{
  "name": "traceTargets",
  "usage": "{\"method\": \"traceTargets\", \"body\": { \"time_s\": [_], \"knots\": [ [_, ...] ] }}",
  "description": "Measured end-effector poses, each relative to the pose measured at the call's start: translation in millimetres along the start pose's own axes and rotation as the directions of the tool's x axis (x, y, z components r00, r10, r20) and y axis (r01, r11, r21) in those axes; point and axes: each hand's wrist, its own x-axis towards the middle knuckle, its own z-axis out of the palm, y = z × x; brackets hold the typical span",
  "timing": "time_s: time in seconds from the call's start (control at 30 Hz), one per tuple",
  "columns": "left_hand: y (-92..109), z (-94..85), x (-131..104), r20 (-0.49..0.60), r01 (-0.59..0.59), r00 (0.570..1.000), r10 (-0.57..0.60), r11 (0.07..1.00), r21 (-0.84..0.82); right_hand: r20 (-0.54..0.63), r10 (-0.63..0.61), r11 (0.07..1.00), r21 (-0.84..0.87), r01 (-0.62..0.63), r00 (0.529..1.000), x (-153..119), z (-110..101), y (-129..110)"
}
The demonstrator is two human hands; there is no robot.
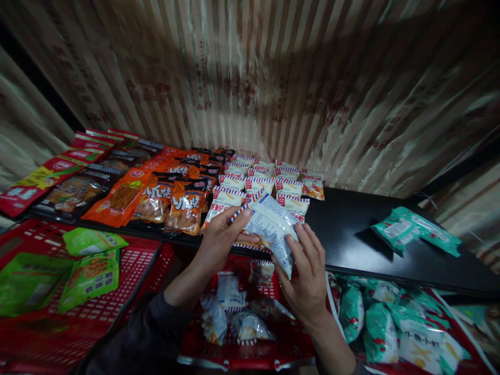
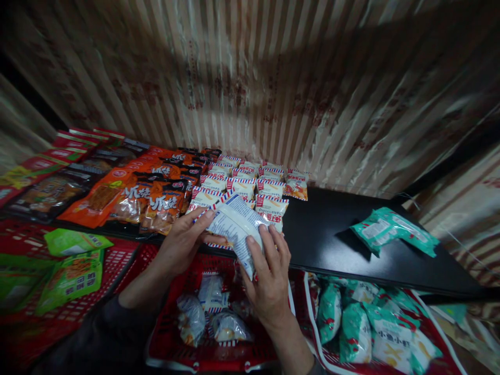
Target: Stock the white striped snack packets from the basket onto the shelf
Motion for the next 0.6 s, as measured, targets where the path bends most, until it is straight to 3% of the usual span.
{"method": "traceTargets", "body": {
  "time_s": [0.27, 0.4, 0.47, 0.6],
  "knots": [
    [-0.1, 1.1, -4.4, 0.138, -0.072, 0.988, 0.070, 0.997, 0.006, -0.091, 0.039, 0.998, 0.046, -0.035, 0.995, 3.3, -6.6, 2.7],
    [0.5, 1.4, -8.7, 0.243, -0.142, 0.961, 0.134, 0.990, 0.016, -0.117, 0.217, 0.964, 0.181, -0.194, 0.969, 3.2, -9.1, -3.4],
    [0.2, 2.4, -10.7, 0.252, -0.155, 0.957, 0.145, 0.988, 0.021, -0.127, 0.392, 0.892, 0.293, -0.343, 0.911, 2.3, -10.5, -7.7],
    [-2.8, 3.9, -11.4, 0.242, -0.138, 0.962, 0.123, 0.989, 0.046, -0.057, 0.725, 0.600, 0.540, -0.589, 0.686, 3.5, -13.3, -14.5]
  ]
}}
